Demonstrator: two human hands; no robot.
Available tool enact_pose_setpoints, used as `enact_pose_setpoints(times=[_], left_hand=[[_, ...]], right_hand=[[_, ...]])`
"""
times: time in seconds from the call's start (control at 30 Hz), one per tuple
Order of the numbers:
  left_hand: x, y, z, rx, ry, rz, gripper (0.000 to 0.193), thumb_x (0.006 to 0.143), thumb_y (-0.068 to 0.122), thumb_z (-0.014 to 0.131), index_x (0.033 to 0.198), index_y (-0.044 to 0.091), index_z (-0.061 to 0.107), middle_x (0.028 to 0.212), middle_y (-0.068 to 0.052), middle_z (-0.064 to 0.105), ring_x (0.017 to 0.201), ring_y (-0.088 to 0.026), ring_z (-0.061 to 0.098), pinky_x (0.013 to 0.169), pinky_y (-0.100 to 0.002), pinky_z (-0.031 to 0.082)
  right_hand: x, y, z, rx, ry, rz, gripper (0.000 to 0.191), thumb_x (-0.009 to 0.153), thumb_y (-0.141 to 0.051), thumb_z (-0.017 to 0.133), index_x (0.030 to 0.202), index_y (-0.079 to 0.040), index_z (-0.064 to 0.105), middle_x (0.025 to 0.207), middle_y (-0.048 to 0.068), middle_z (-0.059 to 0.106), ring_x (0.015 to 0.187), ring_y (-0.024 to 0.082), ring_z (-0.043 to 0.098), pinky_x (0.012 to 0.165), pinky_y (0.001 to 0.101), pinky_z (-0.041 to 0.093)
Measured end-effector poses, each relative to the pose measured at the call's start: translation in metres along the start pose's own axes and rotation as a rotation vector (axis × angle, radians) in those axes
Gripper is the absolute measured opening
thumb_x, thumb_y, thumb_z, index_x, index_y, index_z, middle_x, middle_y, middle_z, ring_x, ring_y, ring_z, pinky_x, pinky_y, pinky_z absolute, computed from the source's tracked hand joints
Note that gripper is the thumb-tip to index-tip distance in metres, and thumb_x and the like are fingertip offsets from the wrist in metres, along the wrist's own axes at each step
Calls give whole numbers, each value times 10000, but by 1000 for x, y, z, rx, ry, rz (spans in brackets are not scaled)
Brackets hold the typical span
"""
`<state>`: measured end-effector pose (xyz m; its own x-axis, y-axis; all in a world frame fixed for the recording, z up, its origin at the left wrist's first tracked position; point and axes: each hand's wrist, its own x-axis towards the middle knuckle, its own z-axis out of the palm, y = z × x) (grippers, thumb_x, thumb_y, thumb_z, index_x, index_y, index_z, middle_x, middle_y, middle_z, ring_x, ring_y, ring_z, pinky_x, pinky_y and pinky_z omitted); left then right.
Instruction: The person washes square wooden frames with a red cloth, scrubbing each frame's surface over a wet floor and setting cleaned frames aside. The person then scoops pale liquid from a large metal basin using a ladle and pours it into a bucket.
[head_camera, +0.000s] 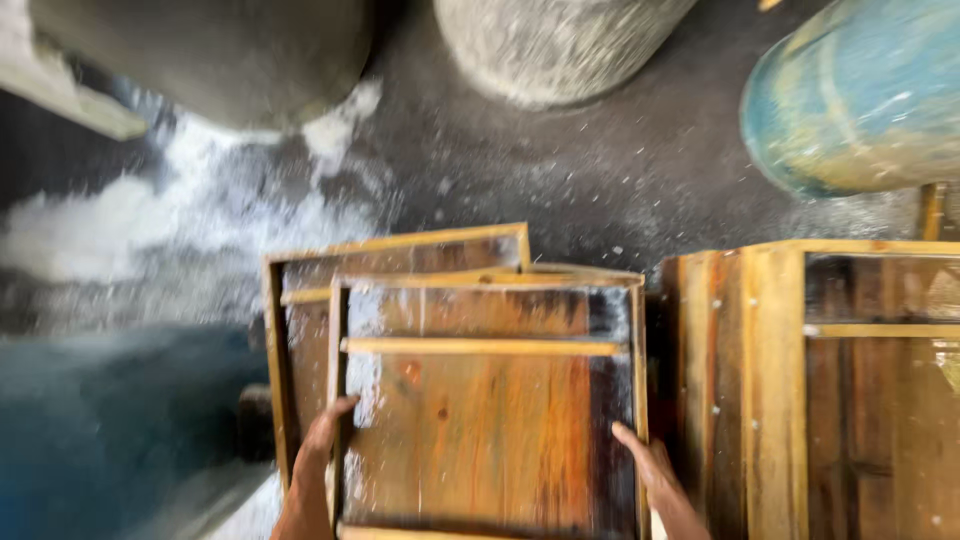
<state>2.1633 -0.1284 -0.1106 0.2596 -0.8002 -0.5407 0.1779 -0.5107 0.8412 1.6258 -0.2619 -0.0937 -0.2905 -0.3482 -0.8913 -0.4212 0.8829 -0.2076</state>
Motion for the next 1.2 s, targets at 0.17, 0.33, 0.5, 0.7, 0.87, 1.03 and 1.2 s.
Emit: enact_pose_setpoints(times=[0.17, 0.33, 0.5, 0.7, 0.87, 1.03, 1.2], left_hand=[[-24, 6, 23, 55, 239, -743, 984, 752, 544, 705, 1567, 47, 466, 1614, -219, 411, 1440, -368, 419, 1126, -480, 348], [-39, 4, 61, -253, 150, -664, 990, 717, 538, 720, 1507, -7, 475, 1535, -198, 515, 1353, -372, 503, 1087, -475, 408], [-42, 22, 111, -214, 43, -537, 670, 806, 539, 715, 1279, 72, 635, 968, -83, 609, 807, -255, 574, 669, -404, 451], [-60, 71, 197, -263, 3, -392, 408, 909, 454, 757, 1023, 89, 614, 758, -21, 556, 610, -182, 546, 516, -348, 436], [-93, 125, 311, -11, -122, 70, 418, 857, 381, 656, 1186, 124, 655, 1095, -10, 705, 972, -160, 663, 847, -301, 530], [-95, 138, 444, -193, 76, -326, 507, 839, 283, 773, 1238, 5, 632, 979, -154, 640, 853, -331, 614, 726, -483, 523], [-83, 130, 557, -175, 40, -381, 486, 805, 283, 781, 1184, 12, 643, 1011, -98, 653, 921, -248, 611, 802, -421, 532]], right_hand=[[-74, 19, -53, 120, -21, -328, 751, 774, -469, 768, 1333, 24, 676, 1237, 170, 761, 1163, 270, 653, 1015, 401, 467], [-148, 17, -122, -2, 143, -327, 683, 845, -492, 692, 1345, -28, 668, 1211, 143, 759, 1141, 231, 660, 1002, 405, 479], [-154, 28, -207, 46, 200, -595, 711, 909, -552, 603, 1345, 9, 640, 1207, 148, 757, 1142, 221, 661, 1018, 373, 483], [-74, 32, -330, 136, 69, -506, 852, 948, -655, 547, 1438, 41, 537, 1411, 143, 613, 1317, 223, 529, 1077, 404, 416], [-24, 39, -427, 72, 174, -374, 947, 882, -759, 532, 1413, 23, 592, 1367, 202, 648, 1303, 269, 572, 1071, 475, 438], [-11, 46, -507, -185, 669, -388, 834, 869, -800, 483, 1163, -90, 808, 1072, 253, 752, 1090, 442, 675, 980, 547, 509], [12, 39, -595, -313, 860, -330, 844, 953, -836, 477, 1092, -61, 781, 952, 242, 742, 925, 439, 727, 794, 546, 565]])
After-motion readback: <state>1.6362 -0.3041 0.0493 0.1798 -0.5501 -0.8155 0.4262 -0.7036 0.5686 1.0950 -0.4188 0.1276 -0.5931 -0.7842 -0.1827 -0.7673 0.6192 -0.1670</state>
